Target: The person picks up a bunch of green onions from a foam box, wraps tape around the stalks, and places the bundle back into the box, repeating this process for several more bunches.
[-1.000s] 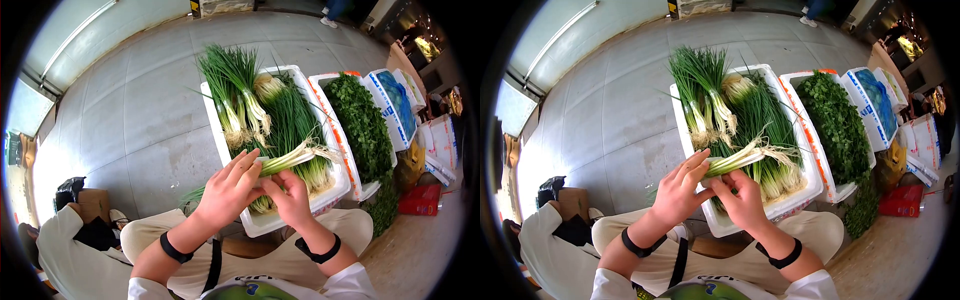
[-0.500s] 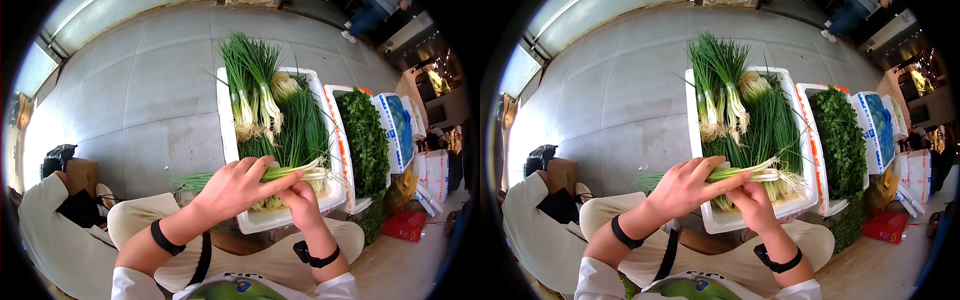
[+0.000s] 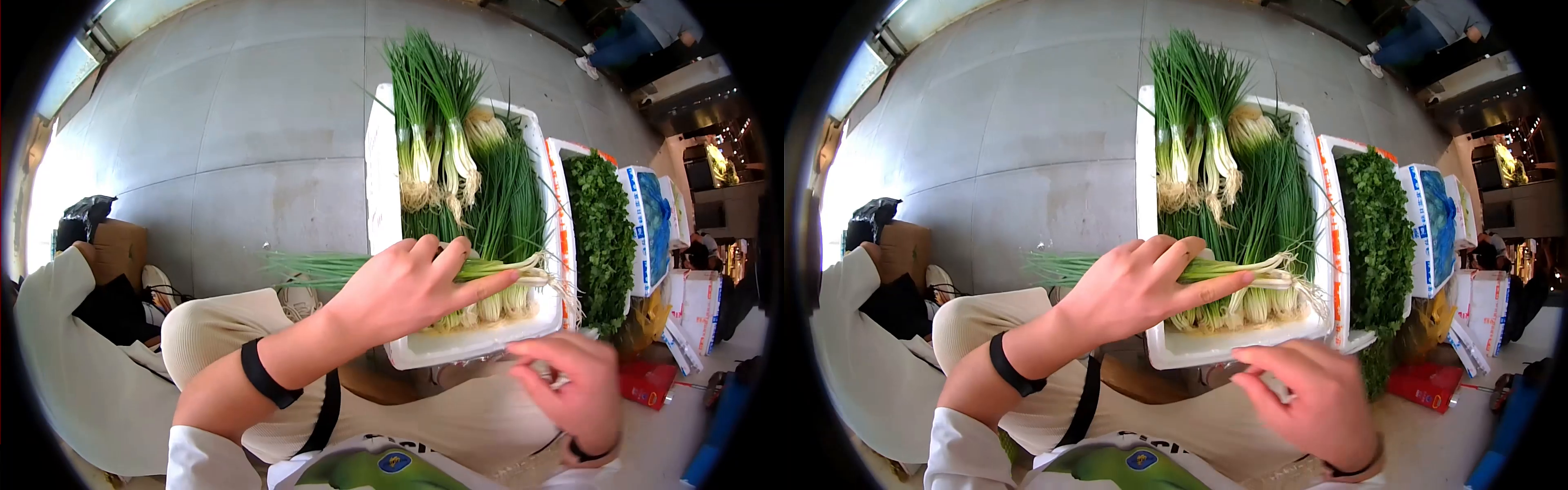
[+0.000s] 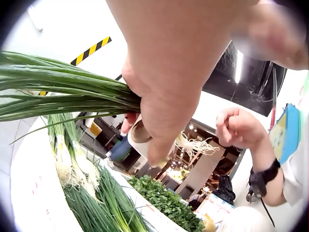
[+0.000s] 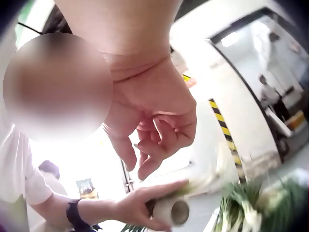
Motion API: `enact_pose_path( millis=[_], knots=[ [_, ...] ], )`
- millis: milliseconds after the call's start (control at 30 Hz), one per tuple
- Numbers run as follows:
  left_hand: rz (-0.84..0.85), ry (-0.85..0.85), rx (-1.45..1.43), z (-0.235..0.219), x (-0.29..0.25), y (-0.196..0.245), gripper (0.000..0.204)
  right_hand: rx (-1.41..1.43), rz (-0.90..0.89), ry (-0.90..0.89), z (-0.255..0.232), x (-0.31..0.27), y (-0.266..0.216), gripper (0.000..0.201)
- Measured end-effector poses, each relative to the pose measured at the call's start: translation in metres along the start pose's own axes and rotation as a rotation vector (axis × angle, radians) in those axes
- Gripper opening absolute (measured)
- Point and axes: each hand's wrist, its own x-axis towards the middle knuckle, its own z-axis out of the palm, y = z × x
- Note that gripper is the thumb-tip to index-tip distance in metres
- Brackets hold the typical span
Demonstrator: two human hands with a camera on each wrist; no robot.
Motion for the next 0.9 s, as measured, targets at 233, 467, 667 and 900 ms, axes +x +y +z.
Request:
enact_pose_path(
  millis=[233,467,667,900],
  knots=[
    [0.176,0.048,-0.042,0.001,0.002,0.005,0.072,-0.302,-0.683,0.012,-0.041,0.092,0.024,0.029],
    [0.241,0.103,-0.079,0.006,-0.005,0.005,0.076,-0.252,-0.914,-0.049,-0.011,0.114,0.045,0.03],
    [0.229,0.073,-0.161,0.009,-0.005,0.002,0.076,-0.186,-0.96,-0.001,0.003,0.12,0.052,0.027],
    [0.227,0.098,-0.149,0.013,-0.003,-0.001,0.076,-0.165,-1.03,0.025,0.005,0.125,0.062,0.028]
  ],
)
